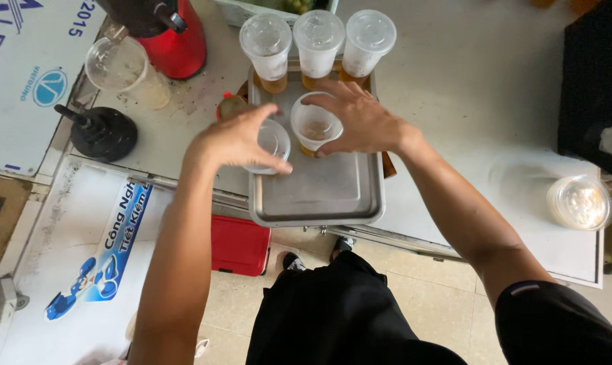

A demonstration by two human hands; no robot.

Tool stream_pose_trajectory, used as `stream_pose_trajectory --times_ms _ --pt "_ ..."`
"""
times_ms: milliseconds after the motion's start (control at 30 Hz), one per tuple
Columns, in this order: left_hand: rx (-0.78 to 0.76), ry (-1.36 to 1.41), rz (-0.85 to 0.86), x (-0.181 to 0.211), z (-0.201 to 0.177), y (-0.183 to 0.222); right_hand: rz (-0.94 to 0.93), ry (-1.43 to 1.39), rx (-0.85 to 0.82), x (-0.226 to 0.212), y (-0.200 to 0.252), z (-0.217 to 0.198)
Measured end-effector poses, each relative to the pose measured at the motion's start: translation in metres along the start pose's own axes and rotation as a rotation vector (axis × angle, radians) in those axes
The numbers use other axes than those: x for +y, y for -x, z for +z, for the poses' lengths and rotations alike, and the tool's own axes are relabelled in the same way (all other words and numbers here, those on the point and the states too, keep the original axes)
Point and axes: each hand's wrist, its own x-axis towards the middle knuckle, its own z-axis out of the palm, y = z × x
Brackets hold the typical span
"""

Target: The person moves several plastic cups of liquid from a tray to a counter, then opens a chest freezer and takes out a wire rack of frozen buns. They place the buns onto another rack and put them into a food steamer, finally closing the door and turning the dial.

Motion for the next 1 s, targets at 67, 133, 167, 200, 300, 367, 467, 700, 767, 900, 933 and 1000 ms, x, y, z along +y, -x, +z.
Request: stream_pose_trajectory --times_ms 67,133,167,200,300,367,467,700,767,900,933,1000 --pt "-0.012 -0.052 0.0 0.003 0.009 0.009 0.056 0.054 0.006 -0.008 -0.001 0.01" --pt "0.038 -0.108 -0.01 0.004 0.016 0.016 0.079 0.046 0.019 -0.01 -0.003 0.013" --pt "0.06 -0.132 -0.013 0.006 0.018 0.017 0.095 0.042 0.022 -0.01 -0.001 0.014" --pt "0.055 -0.109 -0.032 0.008 0.018 0.016 0.117 0.04 0.048 -0.01 -0.001 0.015" --pt "0.04 -0.049 -0.07 0.011 0.014 0.016 0.191 0.01 0.114 -0.01 0.004 0.018" --pt "0.057 -0.024 -0.067 0.015 0.009 0.017 0.233 -0.026 0.154 -0.008 0.013 0.012" --pt "0.06 -0.006 -0.025 0.027 0.001 0.01 0.32 -0.083 0.22 0.0 0.032 -0.006" --pt "0.155 0.108 0.347 0.087 -0.001 -0.043 0.655 -0.045 0.391 0.058 0.082 -0.043" --pt "0.176 0.134 0.357 0.113 0.008 -0.069 0.754 -0.024 0.494 0.089 0.097 -0.044" --pt "0.245 0.186 0.408 0.158 0.033 -0.137 0.828 0.047 0.694 0.172 0.119 -0.039" --pt "0.266 0.207 0.41 0.168 0.04 -0.157 0.838 0.071 0.738 0.193 0.124 -0.037" --pt "0.273 0.216 0.377 0.182 0.059 -0.191 0.878 0.117 0.814 0.223 0.136 -0.022"
